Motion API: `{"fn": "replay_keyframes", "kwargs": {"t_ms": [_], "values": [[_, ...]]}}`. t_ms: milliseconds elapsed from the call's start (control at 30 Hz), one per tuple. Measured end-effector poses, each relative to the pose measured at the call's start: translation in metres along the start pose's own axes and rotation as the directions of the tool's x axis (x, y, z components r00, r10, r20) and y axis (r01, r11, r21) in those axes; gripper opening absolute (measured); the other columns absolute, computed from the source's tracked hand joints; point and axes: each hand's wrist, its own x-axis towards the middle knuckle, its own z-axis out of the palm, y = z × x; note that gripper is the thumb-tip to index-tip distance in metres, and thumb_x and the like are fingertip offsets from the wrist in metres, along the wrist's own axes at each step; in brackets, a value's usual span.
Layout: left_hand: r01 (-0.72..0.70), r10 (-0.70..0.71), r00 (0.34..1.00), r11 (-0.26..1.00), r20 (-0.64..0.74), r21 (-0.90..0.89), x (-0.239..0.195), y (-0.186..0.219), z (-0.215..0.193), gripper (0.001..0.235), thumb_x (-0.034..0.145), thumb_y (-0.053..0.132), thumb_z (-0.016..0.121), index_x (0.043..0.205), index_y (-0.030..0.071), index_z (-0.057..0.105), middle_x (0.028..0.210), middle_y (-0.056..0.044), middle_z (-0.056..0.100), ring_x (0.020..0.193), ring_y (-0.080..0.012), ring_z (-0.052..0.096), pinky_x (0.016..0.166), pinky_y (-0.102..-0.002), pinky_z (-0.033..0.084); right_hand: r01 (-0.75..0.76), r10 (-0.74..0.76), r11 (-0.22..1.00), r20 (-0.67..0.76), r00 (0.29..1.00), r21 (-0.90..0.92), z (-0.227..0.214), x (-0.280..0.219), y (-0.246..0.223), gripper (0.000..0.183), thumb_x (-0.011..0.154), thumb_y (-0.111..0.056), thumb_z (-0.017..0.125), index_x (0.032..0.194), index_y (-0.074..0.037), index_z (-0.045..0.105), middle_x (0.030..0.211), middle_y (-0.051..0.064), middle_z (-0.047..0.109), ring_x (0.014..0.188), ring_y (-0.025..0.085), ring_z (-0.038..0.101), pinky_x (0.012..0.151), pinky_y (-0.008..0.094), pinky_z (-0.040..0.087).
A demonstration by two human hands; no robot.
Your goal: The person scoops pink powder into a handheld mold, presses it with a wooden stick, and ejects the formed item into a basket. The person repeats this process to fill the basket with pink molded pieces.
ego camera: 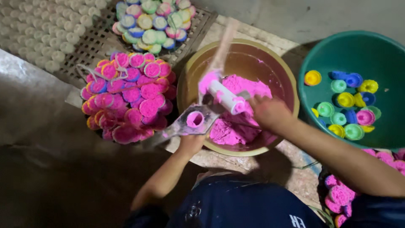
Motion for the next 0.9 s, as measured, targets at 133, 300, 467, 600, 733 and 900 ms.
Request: {"fn": "replay_keyframes", "kwargs": {"t_ms": [133,300,467,600,733,900], "values": [[-0.366,0.445,0.873,0.867,-0.197,0.338,0.025,0.005,0.013,0.018,0.091,0.01,0.076,0.109,0.006,0.07,0.102,-0.01,0.071,0.099,-0.0236,0.067,0.089,-0.038,0.053,0.135,-0.144,0.99,0.379,0.914,0.049,0.087,0.022,-0.004,0.038,0.099,-0.015,0.048,0.136,-0.006,0.052,0.103,0.016,0.069,0.078,0.032,0.074,0.062,0.045,0.06],[-0.374,0.532,0.818,0.781,-0.219,0.501,0.024,0.019,0.021,0.025,0.085,0.009,0.082,0.108,0.009,0.072,0.106,-0.009,0.074,0.105,-0.0252,0.068,0.097,-0.037,0.052,0.138,-0.135,0.99,0.344,0.929,0.016,0.108,0.045,-0.001,0.032,0.098,-0.015,0.051,0.127,-0.006,0.058,0.103,0.015,0.07,0.084,0.03,0.074,0.069,0.044,0.061],[-0.357,0.436,0.845,0.891,-0.309,0.282,0.025,0.017,0.024,0.036,0.087,0.007,0.082,0.12,0.003,0.067,0.105,-0.005,0.075,0.094,-0.0145,0.073,0.093,-0.031,0.057,0.183,-0.161,0.983,0.52,0.839,0.008,0.057,0.057,-0.017,0.026,0.097,-0.015,0.054,0.119,-0.006,0.064,0.102,0.015,0.072,0.09,0.029,0.075,0.077,0.042,0.061],[-0.298,0.32,0.875,0.947,-0.364,0.119,0.022,0.015,0.025,0.049,0.086,0.01,0.081,0.129,0.001,0.059,0.106,-0.005,0.073,0.093,-0.0127,0.071,0.087,-0.028,0.057,0.243,-0.201,0.97,0.644,0.738,0.025,0.03,0.036,-0.034,0.022,0.096,-0.014,0.057,0.112,-0.005,0.069,0.101,0.015,0.073,0.095,0.027,0.075,0.082,0.041,0.061],[-0.381,0.483,0.813,0.864,-0.325,0.33,0.02,0.019,0.027,0.04,0.087,0.009,0.082,0.122,0.004,0.064,0.107,-0.008,0.072,0.099,-0.0178,0.07,0.094,-0.033,0.057,0.202,-0.212,0.975,0.645,0.734,0.09,0.019,0.003,-0.03,0.022,0.09,-0.016,0.063,0.106,-0.006,0.075,0.101,0.016,0.074,0.099,0.029,0.074,0.088,0.04,0.059],[-0.422,0.502,0.811,0.857,-0.299,0.296,0.023,0.03,0.019,0.039,0.089,0.01,0.08,0.124,0.004,0.064,0.121,-0.012,0.069,0.106,-0.0244,0.071,0.093,-0.035,0.057,-0.068,-0.208,0.861,0.471,0.858,0.504,-0.013,-0.043,-0.01,0.04,0.087,-0.032,0.066,0.125,-0.021,0.073,0.107,0.012,0.076,0.1,0.032,0.071,0.088,0.044,0.055]]}}
